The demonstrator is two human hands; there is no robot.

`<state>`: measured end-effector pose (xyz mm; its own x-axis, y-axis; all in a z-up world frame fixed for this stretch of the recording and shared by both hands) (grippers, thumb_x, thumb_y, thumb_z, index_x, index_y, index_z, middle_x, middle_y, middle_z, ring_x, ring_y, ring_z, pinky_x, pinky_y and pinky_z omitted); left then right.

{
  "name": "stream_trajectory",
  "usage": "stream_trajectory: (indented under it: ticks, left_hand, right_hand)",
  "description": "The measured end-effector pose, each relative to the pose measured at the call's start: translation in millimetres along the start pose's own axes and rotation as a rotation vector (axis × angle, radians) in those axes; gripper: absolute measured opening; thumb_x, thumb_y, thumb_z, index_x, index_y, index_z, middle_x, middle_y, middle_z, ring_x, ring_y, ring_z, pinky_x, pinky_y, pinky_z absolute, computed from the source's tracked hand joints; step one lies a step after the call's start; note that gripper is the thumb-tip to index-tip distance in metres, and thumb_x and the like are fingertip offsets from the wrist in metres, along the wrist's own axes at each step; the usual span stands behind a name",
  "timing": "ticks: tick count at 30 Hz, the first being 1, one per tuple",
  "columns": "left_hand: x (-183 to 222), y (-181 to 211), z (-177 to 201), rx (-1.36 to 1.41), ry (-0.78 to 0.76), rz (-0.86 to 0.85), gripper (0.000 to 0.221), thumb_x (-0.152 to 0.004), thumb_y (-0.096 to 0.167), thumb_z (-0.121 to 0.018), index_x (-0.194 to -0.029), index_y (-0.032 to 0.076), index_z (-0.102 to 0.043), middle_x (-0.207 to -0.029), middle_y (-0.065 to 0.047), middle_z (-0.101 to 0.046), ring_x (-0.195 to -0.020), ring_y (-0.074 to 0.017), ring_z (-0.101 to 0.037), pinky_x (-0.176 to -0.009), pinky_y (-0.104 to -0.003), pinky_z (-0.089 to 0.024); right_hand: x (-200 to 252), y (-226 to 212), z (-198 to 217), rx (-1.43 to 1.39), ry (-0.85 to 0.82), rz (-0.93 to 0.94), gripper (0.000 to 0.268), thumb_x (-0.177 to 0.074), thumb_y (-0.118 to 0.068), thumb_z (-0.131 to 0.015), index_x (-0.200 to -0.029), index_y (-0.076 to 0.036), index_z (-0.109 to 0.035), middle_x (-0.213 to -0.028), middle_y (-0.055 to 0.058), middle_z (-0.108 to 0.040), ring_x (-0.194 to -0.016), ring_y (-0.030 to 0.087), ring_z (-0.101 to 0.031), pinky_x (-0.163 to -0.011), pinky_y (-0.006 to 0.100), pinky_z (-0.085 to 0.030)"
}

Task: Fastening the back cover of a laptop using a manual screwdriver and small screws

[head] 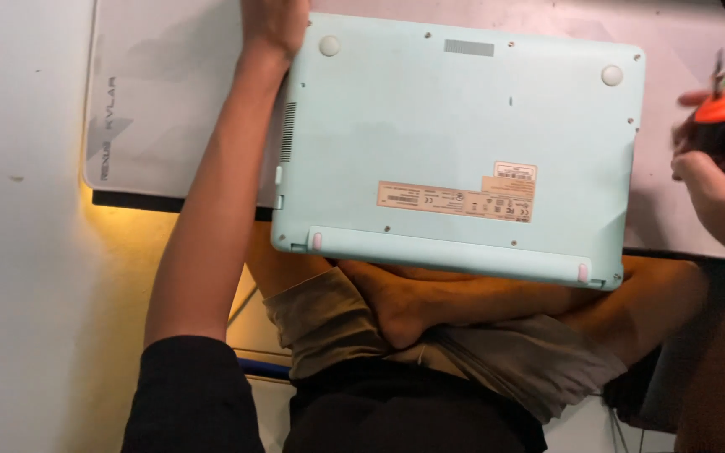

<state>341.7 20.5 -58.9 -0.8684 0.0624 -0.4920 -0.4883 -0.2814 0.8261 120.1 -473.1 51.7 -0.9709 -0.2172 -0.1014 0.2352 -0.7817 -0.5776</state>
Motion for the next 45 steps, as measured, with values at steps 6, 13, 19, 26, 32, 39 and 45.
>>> stream_trajectory:
  ticks: [6,13,19,26,32,39,45]
  left_hand:
    - [-25.9,14.8,-18.4,0.030,0.026,-0.037,0.073,-0.118,0.057,-0.036,-0.081,0.008,-0.075,-0.071,-0.002,-0.073,-0.062,-0.0169,-0.069,-0.061,-0.034,-0.056]
    - [-27.9,29.8,-22.2,0.436,-0.475,0.121,0.024,-0.103,0.006,-0.060,-0.113,0.005,-0.082,-0.105,-0.006,-0.079,-0.094,-0.0123,-0.067,-0.085,-0.025,-0.054]
    - [-30.1,35.6,-21.3,0.488,-0.707,0.086,0.028,-0.101,-0.009,-0.079,-0.124,0.006,-0.079,-0.113,-0.005,-0.080,-0.100,-0.0124,-0.072,-0.094,-0.025,-0.061]
    - [-32.6,40.9,-23.1,0.501,-0.712,0.117,0.025,-0.094,-0.004,-0.068,-0.113,0.005,-0.081,-0.107,-0.004,-0.082,-0.096,-0.0126,-0.071,-0.086,-0.025,-0.061]
    - [-34.1,48.5,-20.6,0.415,-0.715,0.034,0.021,-0.098,-0.003,-0.080,-0.116,0.007,-0.080,-0.108,-0.003,-0.081,-0.096,-0.0127,-0.074,-0.089,-0.027,-0.067]
    - [-32.5,47.1,-21.3,0.466,-0.731,0.063,0.023,-0.098,-0.005,-0.080,-0.118,0.007,-0.080,-0.106,-0.003,-0.078,-0.095,-0.0108,-0.069,-0.086,-0.025,-0.062]
    - [-31.1,47.5,-22.5,0.474,-0.773,0.102,0.024,-0.099,-0.005,-0.078,-0.119,0.008,-0.079,-0.109,-0.001,-0.077,-0.100,-0.0110,-0.069,-0.092,-0.025,-0.063]
  right_hand:
    - [-53.1,-113.8,-55.8,0.295,-0.264,0.154,0.075,-0.106,-0.009,-0.079,-0.179,-0.008,-0.062,-0.135,0.027,-0.082,-0.075,0.032,-0.080,-0.055,0.041,-0.070]
    - [-186.2,-193.8,-98.7,-0.003,-0.103,0.493,0.038,-0.110,0.008,-0.101,-0.136,0.015,-0.074,-0.119,0.027,-0.086,-0.092,0.030,-0.079,-0.075,0.039,-0.063]
    - [-236.2,-153.1,-136.7,-0.268,-0.022,0.438,0.026,-0.115,0.005,-0.097,-0.128,0.015,-0.078,-0.110,0.020,-0.076,-0.081,0.022,-0.064,-0.073,0.032,-0.058]
    - [-217.6,-127.3,-147.9,-0.370,0.006,0.234,0.023,-0.112,0.002,-0.089,-0.127,0.011,-0.074,-0.111,0.016,-0.074,-0.085,0.015,-0.058,-0.079,0.027,-0.051]
    - [-214.5,-136.1,-152.1,-0.291,-0.016,0.210,0.026,-0.109,-0.001,-0.093,-0.125,0.012,-0.077,-0.106,0.015,-0.072,-0.084,0.017,-0.059,-0.078,0.028,-0.050]
    - [-217.7,-140.3,-151.1,-0.288,-0.025,0.259,0.027,-0.109,0.001,-0.094,-0.125,0.013,-0.076,-0.106,0.017,-0.072,-0.081,0.018,-0.059,-0.073,0.028,-0.051]
    - [-235.2,-180.4,-136.4,-0.087,-0.082,0.354,0.029,-0.108,0.004,-0.102,-0.120,0.014,-0.077,-0.105,0.022,-0.078,-0.074,0.022,-0.067,-0.065,0.029,-0.057]
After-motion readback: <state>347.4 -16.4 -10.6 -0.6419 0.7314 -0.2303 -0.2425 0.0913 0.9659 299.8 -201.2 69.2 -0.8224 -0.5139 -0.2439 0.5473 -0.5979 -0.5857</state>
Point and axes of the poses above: each hand's wrist, its own x-axis away from the middle knuckle, its own z-axis out of the back of the hand, y = z × x, the point moved 10 cm from there along -x, towards the middle knuckle
